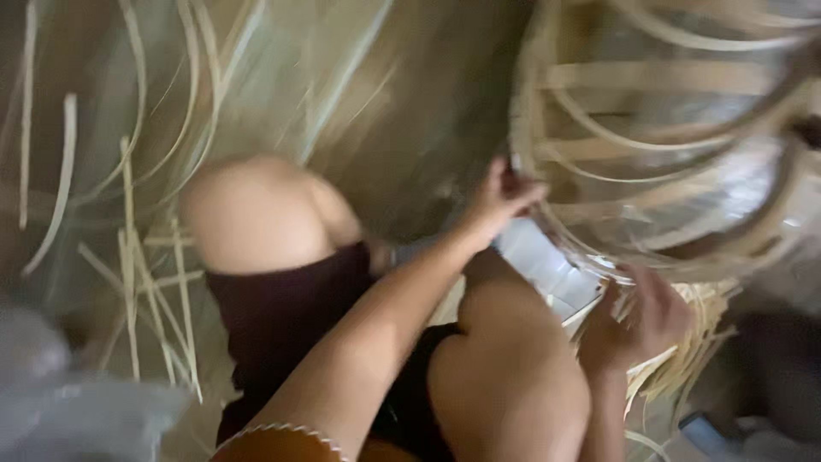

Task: The person attaches thin bamboo strips to a circular frame using glue and small clips.

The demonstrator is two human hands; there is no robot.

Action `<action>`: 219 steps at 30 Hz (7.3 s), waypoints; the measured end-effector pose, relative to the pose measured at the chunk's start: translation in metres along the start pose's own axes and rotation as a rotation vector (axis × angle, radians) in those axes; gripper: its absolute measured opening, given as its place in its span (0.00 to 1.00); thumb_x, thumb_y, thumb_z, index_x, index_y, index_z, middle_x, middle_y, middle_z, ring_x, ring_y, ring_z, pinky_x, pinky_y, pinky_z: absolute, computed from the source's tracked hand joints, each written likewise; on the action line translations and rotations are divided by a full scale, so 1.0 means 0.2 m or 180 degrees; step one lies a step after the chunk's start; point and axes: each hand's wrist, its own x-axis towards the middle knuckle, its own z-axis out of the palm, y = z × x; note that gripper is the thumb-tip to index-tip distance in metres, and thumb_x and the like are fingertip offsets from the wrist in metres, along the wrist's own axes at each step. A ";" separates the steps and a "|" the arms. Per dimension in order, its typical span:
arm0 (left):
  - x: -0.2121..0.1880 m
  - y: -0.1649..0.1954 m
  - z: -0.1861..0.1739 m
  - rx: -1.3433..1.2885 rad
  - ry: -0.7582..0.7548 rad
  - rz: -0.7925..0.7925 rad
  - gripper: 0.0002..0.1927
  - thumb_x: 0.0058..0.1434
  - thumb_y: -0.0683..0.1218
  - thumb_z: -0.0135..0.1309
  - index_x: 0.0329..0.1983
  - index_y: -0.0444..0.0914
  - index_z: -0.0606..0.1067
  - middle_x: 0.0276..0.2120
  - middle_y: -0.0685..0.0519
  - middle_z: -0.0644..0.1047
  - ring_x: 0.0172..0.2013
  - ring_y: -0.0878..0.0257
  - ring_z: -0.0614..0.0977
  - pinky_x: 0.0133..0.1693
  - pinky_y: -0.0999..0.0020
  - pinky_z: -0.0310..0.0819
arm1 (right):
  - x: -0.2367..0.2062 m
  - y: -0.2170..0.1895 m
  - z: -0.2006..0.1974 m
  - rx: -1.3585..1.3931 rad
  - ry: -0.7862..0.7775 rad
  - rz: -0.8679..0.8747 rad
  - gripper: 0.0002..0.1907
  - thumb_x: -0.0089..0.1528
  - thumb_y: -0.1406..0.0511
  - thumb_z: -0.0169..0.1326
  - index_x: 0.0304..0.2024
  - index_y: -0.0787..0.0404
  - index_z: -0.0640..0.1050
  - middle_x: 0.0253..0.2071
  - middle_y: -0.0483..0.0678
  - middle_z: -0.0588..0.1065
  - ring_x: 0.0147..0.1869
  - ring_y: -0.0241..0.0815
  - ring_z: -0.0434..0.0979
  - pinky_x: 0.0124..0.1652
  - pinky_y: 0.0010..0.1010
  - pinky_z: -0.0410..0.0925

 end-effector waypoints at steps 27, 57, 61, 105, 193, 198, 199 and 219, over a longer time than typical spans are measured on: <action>0.11 0.68 -0.31 0.0091 0.0494 0.0453 0.41 0.65 0.62 0.46 0.78 0.46 0.50 0.77 0.46 0.52 0.76 0.49 0.48 0.70 0.41 0.31 | -0.77 0.31 0.29 0.3848 -0.0539 0.3933 0.18 0.63 0.58 0.55 0.53 0.57 0.78 0.48 0.49 0.81 0.49 0.42 0.82 0.49 0.36 0.73; -0.24 0.26 -0.28 0.0108 0.0572 -0.0485 0.21 0.72 0.53 0.41 0.67 0.50 0.63 0.61 0.53 0.70 0.61 0.53 0.71 0.61 0.43 0.63 | -1.20 0.95 0.16 -0.0528 -0.1678 0.3533 0.19 0.59 0.49 0.57 0.47 0.49 0.81 0.48 0.50 0.79 0.51 0.55 0.81 0.50 0.47 0.72; -0.32 0.33 -0.30 0.0286 0.0303 -0.0542 0.25 0.72 0.56 0.40 0.69 0.43 0.63 0.61 0.49 0.72 0.62 0.53 0.72 0.60 0.48 0.66 | -1.13 0.93 0.13 -0.0548 -0.1440 0.3902 0.22 0.55 0.49 0.60 0.48 0.50 0.80 0.50 0.52 0.77 0.52 0.58 0.79 0.49 0.50 0.71; -0.69 0.38 0.08 0.1636 -0.0566 0.0455 0.21 0.69 0.46 0.49 0.63 0.36 0.71 0.48 0.47 0.80 0.50 0.61 0.83 0.55 0.65 0.75 | -1.10 0.74 -0.43 0.3084 0.0308 0.4618 0.19 0.67 0.63 0.52 0.54 0.70 0.80 0.38 0.59 0.80 0.36 0.47 0.80 0.36 0.38 0.73; -0.16 0.51 0.72 0.5155 -0.1092 0.3975 0.32 0.74 0.56 0.49 0.78 0.45 0.59 0.77 0.45 0.56 0.76 0.51 0.61 0.76 0.48 0.45 | 0.51 0.25 -0.19 0.1150 0.0583 0.0580 0.19 0.67 0.70 0.56 0.62 0.59 0.76 0.60 0.57 0.71 0.61 0.52 0.75 0.56 0.36 0.71; -0.15 0.50 0.72 0.5083 -0.1173 0.3867 0.33 0.72 0.58 0.50 0.77 0.45 0.60 0.77 0.45 0.56 0.76 0.51 0.59 0.76 0.46 0.45 | 0.74 0.30 -0.13 0.0396 0.0312 -0.0024 0.27 0.57 0.71 0.62 0.60 0.56 0.79 0.62 0.51 0.75 0.56 0.51 0.76 0.57 0.40 0.69; -0.14 0.49 0.71 0.5099 -0.1227 0.3823 0.34 0.71 0.58 0.51 0.77 0.44 0.60 0.77 0.44 0.55 0.76 0.50 0.59 0.75 0.45 0.44 | 0.75 0.30 -0.12 0.0302 0.0327 -0.0159 0.28 0.55 0.70 0.63 0.60 0.55 0.79 0.61 0.48 0.75 0.57 0.52 0.75 0.58 0.40 0.68; -0.13 0.44 0.65 0.5284 -0.1227 0.3882 0.34 0.71 0.56 0.48 0.79 0.45 0.57 0.77 0.46 0.55 0.77 0.49 0.57 0.75 0.45 0.47 | 0.09 0.48 -0.19 0.1712 0.0450 0.1677 0.24 0.68 0.73 0.51 0.68 0.59 0.71 0.66 0.55 0.70 0.63 0.45 0.75 0.60 0.36 0.72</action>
